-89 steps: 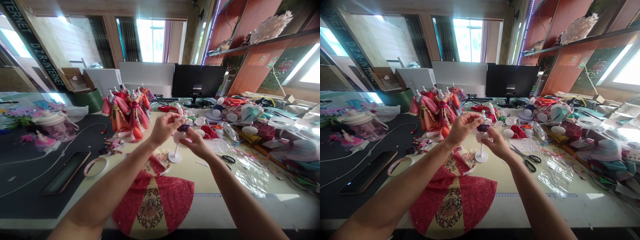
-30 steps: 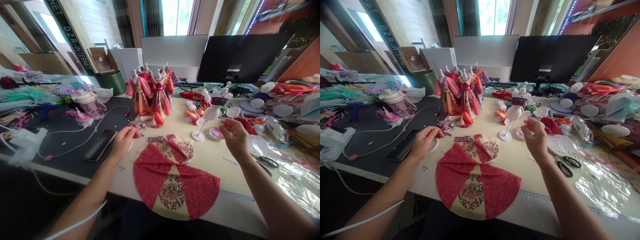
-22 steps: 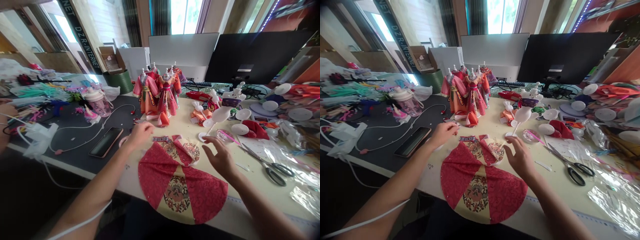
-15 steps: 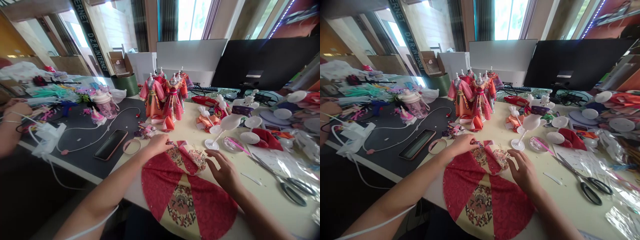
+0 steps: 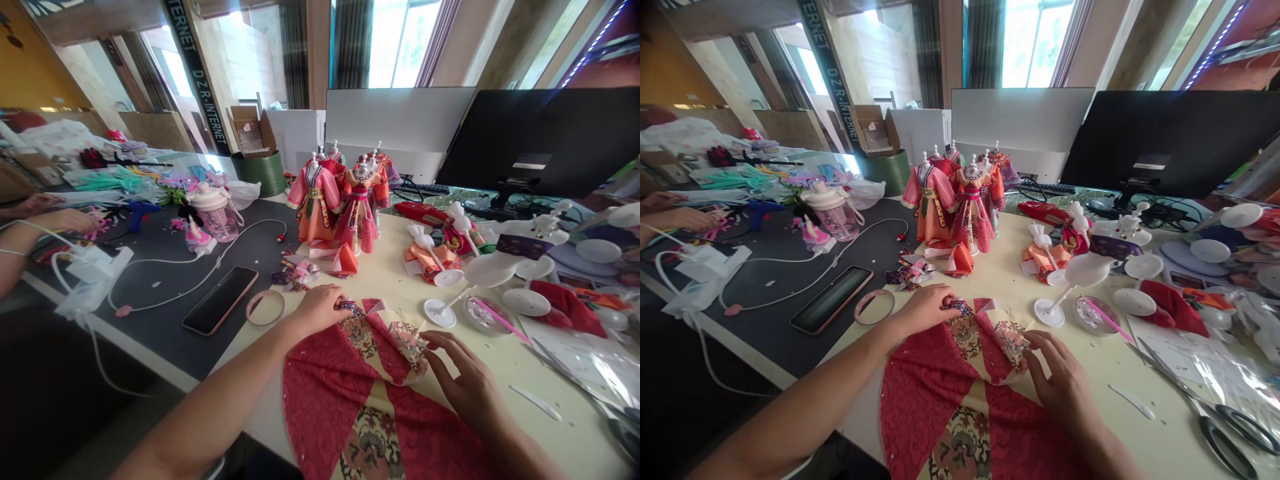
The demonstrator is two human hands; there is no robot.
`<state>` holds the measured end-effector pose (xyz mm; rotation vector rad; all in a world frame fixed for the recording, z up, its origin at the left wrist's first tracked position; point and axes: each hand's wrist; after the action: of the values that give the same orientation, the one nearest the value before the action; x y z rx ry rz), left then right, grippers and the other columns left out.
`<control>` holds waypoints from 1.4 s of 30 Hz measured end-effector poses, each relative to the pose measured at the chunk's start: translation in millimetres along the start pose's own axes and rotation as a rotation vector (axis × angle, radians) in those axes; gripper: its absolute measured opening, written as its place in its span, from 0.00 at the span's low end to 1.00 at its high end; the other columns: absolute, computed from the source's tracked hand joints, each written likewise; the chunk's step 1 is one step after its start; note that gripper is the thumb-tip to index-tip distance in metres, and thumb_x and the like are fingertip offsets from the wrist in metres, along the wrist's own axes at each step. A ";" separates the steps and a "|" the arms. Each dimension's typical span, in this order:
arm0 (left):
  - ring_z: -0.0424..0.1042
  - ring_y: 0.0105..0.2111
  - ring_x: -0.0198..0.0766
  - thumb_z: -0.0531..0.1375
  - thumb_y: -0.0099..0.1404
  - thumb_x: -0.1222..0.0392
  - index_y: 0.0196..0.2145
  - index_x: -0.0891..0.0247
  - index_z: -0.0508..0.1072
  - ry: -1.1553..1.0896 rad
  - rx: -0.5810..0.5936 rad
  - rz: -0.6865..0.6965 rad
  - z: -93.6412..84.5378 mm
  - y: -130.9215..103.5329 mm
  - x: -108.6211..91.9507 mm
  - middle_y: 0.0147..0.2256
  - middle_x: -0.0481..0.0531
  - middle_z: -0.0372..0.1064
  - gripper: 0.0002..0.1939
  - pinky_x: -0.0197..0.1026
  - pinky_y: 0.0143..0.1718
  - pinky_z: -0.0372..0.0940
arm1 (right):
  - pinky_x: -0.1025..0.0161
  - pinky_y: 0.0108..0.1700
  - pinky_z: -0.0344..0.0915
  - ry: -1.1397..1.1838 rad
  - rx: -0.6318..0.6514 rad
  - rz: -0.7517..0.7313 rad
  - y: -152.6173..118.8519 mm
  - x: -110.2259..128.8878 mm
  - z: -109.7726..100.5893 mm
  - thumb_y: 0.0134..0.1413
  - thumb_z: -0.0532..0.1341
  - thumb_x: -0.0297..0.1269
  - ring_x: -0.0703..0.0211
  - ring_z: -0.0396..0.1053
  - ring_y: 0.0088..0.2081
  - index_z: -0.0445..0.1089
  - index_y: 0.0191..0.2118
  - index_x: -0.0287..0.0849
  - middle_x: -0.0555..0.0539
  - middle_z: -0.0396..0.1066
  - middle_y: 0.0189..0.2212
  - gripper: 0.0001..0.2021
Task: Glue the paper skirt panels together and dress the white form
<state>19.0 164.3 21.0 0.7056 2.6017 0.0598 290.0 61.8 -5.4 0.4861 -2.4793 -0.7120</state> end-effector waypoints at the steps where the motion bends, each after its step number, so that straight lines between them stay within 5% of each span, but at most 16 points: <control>1: 0.70 0.32 0.40 0.60 0.58 0.56 0.33 0.63 0.73 0.006 -0.002 0.010 1.5 0.9 -0.4 0.33 0.52 0.72 0.08 0.38 0.33 0.61 | 0.57 0.37 0.72 0.004 0.004 0.005 0.3 0.0 -0.2 0.58 0.55 0.36 0.53 0.73 0.38 0.66 0.45 0.50 0.45 0.73 0.39 0.10; 9: 0.71 0.32 0.38 0.54 0.62 0.65 0.28 0.62 0.74 0.017 -0.084 -0.028 0.4 4.7 2.1 0.30 0.51 0.73 0.10 0.37 0.35 0.61 | 0.58 0.35 0.73 0.017 -0.001 0.025 2.8 -1.2 -0.8 0.58 0.54 0.36 0.54 0.74 0.35 0.68 0.42 0.49 0.46 0.74 0.37 0.08; 14: 0.73 0.34 0.40 0.53 0.62 0.66 0.36 0.61 0.74 0.054 -0.223 -0.142 -16.6 7.4 15.2 0.34 0.52 0.75 0.10 0.38 0.35 0.62 | 0.57 0.34 0.72 0.009 -0.025 0.051 2.0 -4.7 -3.2 0.57 0.55 0.37 0.53 0.74 0.35 0.68 0.41 0.48 0.46 0.74 0.36 0.08; 17: 0.73 0.35 0.44 0.53 0.62 0.65 0.43 0.62 0.72 0.120 -0.316 -0.252 -26.6 8.4 26.7 0.35 0.55 0.75 0.13 0.40 0.35 0.61 | 0.61 0.26 0.69 0.022 -0.011 0.096 1.9 -6.4 -5.0 0.57 0.55 0.37 0.54 0.73 0.33 0.69 0.40 0.47 0.46 0.74 0.35 0.08; 22: 0.73 0.35 0.49 0.55 0.62 0.55 0.53 0.65 0.64 0.192 -0.376 -0.381 -35.9 7.3 41.9 0.32 0.58 0.75 0.23 0.42 0.36 0.61 | 0.64 0.24 0.67 0.038 -0.008 0.121 1.5 -8.1 -6.2 0.57 0.56 0.37 0.56 0.72 0.33 0.69 0.39 0.45 0.46 0.74 0.35 0.07; 27: 0.71 0.40 0.50 0.54 0.62 0.54 0.48 0.66 0.68 0.190 -0.426 -0.267 -29.5 8.7 38.7 0.39 0.61 0.72 0.19 0.44 0.40 0.61 | 0.62 0.28 0.68 0.071 0.043 0.152 1.5 -7.6 -5.0 0.57 0.55 0.37 0.55 0.72 0.35 0.70 0.39 0.45 0.45 0.74 0.36 0.08; 31: 0.71 0.37 0.43 0.53 0.63 0.58 0.43 0.63 0.72 0.061 -0.252 -0.027 -14.0 6.9 19.2 0.37 0.56 0.72 0.13 0.41 0.41 0.61 | 0.55 0.44 0.67 0.100 0.085 0.086 4.7 -5.7 -5.7 0.59 0.54 0.38 0.54 0.70 0.41 0.70 0.41 0.44 0.45 0.74 0.38 0.09; 36: 0.70 0.37 0.42 0.60 0.58 0.56 0.41 0.60 0.73 -0.001 0.008 0.184 -2.3 -1.2 -1.8 0.38 0.52 0.72 0.13 0.39 0.37 0.62 | 0.52 0.48 0.64 0.029 0.230 0.006 9.1 -2.5 -7.3 0.62 0.52 0.39 0.52 0.68 0.44 0.69 0.46 0.45 0.44 0.73 0.41 0.13; 42: 0.71 0.33 0.38 0.53 0.60 0.68 0.43 0.56 0.73 0.034 0.011 0.210 5.4 0.6 -2.7 0.34 0.49 0.73 0.16 0.37 0.34 0.63 | 0.53 0.48 0.63 -0.211 0.219 -0.004 8.2 -4.9 -2.0 0.57 0.55 0.34 0.52 0.69 0.40 0.71 0.40 0.42 0.43 0.73 0.37 0.09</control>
<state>23.7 163.1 17.3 0.9872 2.5526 0.1219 293.5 69.9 -1.1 0.5186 -2.7728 -0.5186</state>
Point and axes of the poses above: each hand's wrist, its own y-axis towards the middle knuckle, its own z-axis out of the palm, x = y × z
